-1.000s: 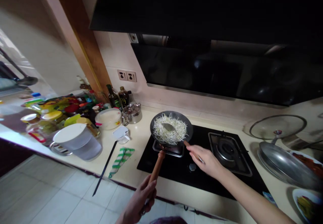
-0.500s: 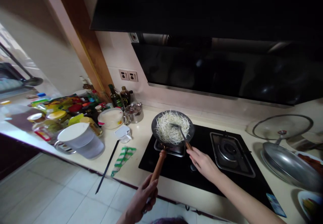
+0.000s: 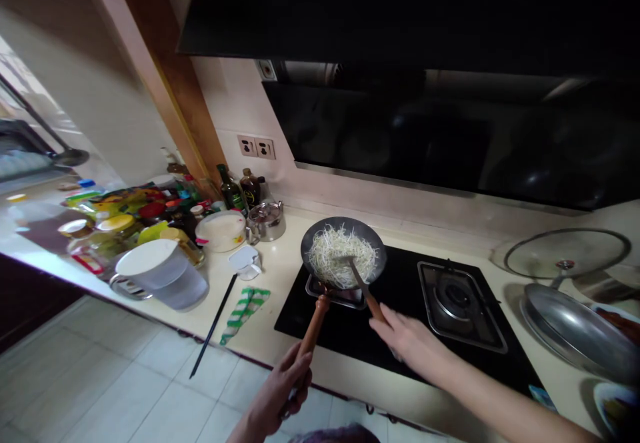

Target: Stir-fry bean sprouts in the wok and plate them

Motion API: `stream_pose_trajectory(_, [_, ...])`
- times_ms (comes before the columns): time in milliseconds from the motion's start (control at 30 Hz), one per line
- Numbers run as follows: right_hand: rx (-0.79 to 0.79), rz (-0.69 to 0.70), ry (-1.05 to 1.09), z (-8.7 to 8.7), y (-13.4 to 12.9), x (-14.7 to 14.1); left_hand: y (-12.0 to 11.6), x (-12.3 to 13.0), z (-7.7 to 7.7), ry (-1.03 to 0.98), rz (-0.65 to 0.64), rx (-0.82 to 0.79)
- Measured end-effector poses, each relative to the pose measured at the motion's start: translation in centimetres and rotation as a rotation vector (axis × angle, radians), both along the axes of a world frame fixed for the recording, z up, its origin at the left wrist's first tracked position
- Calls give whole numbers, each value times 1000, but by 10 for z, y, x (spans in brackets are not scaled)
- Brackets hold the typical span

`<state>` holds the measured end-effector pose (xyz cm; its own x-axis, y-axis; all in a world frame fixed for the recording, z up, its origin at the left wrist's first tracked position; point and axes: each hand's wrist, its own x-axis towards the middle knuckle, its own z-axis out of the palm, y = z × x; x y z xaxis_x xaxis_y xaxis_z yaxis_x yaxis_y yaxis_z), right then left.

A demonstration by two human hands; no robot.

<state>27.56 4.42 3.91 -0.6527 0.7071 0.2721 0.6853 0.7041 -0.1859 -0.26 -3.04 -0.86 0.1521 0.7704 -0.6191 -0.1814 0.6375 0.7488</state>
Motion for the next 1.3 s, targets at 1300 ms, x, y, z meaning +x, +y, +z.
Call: stream_pose_trajectory(1300, [-7, -38, 137, 22, 19, -2, 1, -5, 1, 23, 24, 6])
